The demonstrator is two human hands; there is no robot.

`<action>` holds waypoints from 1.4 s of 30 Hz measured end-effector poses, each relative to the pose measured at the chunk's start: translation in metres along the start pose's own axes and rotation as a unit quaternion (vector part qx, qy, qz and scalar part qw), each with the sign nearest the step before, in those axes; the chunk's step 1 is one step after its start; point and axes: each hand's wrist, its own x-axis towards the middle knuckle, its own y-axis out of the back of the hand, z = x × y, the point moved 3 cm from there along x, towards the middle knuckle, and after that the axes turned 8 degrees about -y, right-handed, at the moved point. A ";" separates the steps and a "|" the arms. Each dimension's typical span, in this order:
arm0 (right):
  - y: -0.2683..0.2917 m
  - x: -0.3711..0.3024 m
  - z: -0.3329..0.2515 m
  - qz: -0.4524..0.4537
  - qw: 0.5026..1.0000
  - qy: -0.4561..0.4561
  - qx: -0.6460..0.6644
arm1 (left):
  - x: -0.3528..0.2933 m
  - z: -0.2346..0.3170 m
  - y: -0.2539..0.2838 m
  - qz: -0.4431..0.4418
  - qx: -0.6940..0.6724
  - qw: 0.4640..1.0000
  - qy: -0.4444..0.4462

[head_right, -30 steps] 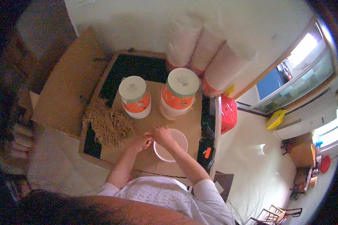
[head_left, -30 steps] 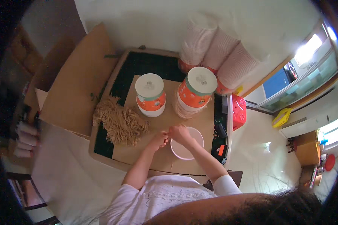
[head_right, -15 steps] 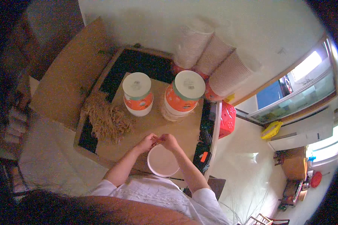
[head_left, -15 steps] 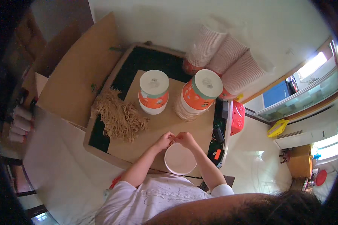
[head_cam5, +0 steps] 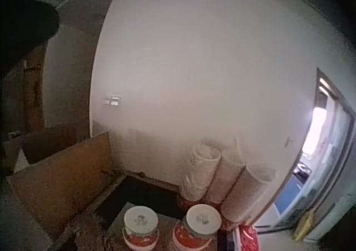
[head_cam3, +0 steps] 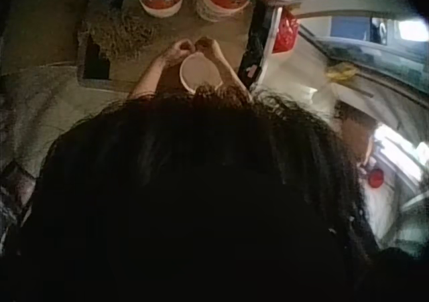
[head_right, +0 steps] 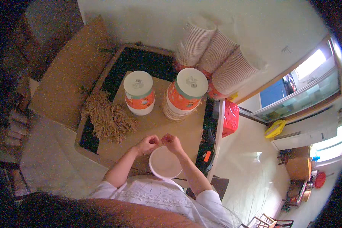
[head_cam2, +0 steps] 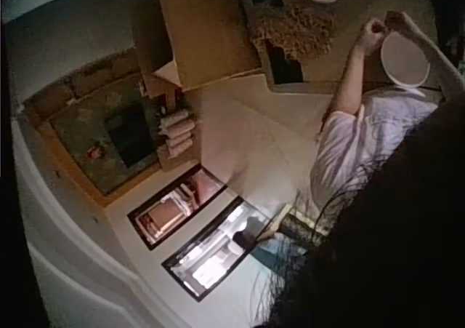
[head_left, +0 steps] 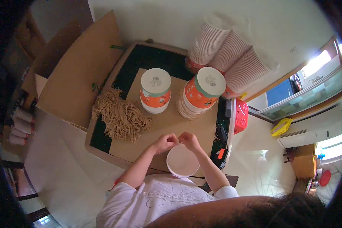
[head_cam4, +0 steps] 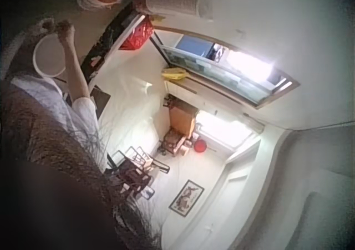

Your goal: Packing plastic containers with shredded paper at a workspace.

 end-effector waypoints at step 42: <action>-0.011 -0.069 -0.037 0.227 0.920 0.213 -0.238 | -0.001 -0.016 -0.008 0.072 -0.148 0.963 0.213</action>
